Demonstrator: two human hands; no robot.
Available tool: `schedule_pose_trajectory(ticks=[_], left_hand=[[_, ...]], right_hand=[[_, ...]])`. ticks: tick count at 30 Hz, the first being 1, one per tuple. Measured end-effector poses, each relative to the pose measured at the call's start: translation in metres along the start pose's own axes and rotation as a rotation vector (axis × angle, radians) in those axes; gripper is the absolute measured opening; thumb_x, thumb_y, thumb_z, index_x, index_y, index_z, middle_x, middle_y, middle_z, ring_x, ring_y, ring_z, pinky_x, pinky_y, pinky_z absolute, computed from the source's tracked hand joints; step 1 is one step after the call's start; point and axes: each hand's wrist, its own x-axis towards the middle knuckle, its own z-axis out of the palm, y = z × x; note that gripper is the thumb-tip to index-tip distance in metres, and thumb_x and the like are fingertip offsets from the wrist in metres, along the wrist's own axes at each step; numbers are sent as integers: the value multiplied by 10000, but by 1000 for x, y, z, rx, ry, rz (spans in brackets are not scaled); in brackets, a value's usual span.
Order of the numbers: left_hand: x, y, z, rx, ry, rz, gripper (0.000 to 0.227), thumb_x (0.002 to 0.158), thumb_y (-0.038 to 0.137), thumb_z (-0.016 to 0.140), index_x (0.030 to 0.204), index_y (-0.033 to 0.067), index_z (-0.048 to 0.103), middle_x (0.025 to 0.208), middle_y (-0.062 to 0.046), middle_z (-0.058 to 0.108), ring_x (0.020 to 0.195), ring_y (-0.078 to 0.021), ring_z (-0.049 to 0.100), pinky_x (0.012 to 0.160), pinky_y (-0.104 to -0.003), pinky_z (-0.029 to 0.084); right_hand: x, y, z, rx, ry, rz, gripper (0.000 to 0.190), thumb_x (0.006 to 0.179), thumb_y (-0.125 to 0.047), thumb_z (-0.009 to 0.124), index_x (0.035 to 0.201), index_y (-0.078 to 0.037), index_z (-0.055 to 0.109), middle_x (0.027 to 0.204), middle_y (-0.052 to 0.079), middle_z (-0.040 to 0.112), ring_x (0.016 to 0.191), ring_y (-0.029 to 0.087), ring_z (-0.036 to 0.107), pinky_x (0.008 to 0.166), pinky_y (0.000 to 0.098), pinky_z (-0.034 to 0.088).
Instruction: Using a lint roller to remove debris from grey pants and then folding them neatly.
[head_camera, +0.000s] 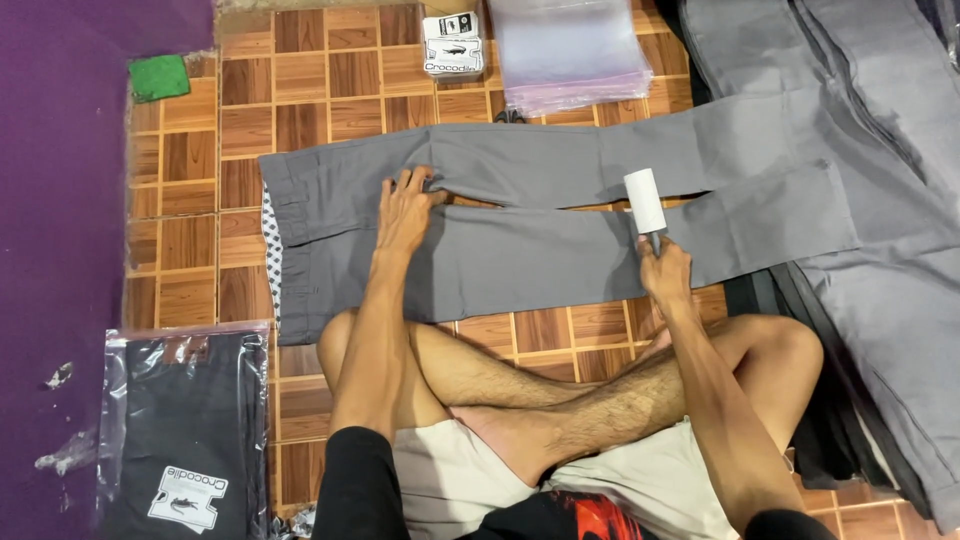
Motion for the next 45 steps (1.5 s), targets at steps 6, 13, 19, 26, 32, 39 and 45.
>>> schedule_pose_trajectory(ticks=[6,13,19,26,32,39,45], left_hand=[[0,5,-21,-8,-76,56,98,796,151,726,883,188,755,1337,-9,503,1320,-277,441,1158,-584,282],[1,9,-36,-270,-182,25,192,869,323,711,912,136,698,1320,-62,530,1326,-320,462,1176,-622,226],[1,-3,-1,-239,-197,11,214,887,331,743,958,158,639,1282,-35,517,1280,-307,496,1147,-593,302],[-3,9,-16,-145,-255,-18,258,916,410,704,1020,174,680,1310,-9,519,1293,-273,490,1172,-567,293],[0,12,-7,-328,-187,-95,229,954,365,675,907,142,657,1342,-33,511,1336,-292,467,1171,-610,259],[0,11,-9,-163,-213,-53,171,937,362,699,1057,243,726,1415,25,489,1377,-248,442,1200,-633,205],[-2,10,42,-81,-30,71,149,972,230,666,1047,101,656,1231,-14,517,1192,-230,552,1108,-533,367]], right_hand=[[-4,-8,-3,7,1,7,563,1043,-382,492,1220,121,675,1089,413,671,1122,561,619,909,626,493],[11,11,5,23,12,-3,535,1039,-386,503,1157,96,702,1018,389,688,1071,556,643,857,612,506],[14,15,9,28,30,0,500,1048,-354,503,1136,97,702,990,384,691,1053,545,657,837,600,513],[11,8,6,4,68,-32,454,1048,-324,530,1090,95,697,937,385,687,995,556,669,788,604,514],[-47,-40,4,74,85,-1,473,1031,-336,520,1050,117,655,942,447,642,1023,619,617,817,691,442],[-114,-71,99,-44,-276,72,376,1014,-346,426,1225,-71,571,1056,305,706,1104,488,677,912,609,533],[-138,-148,129,131,-428,-40,339,1050,-209,331,1242,41,454,1194,390,609,1155,555,624,912,636,534]])
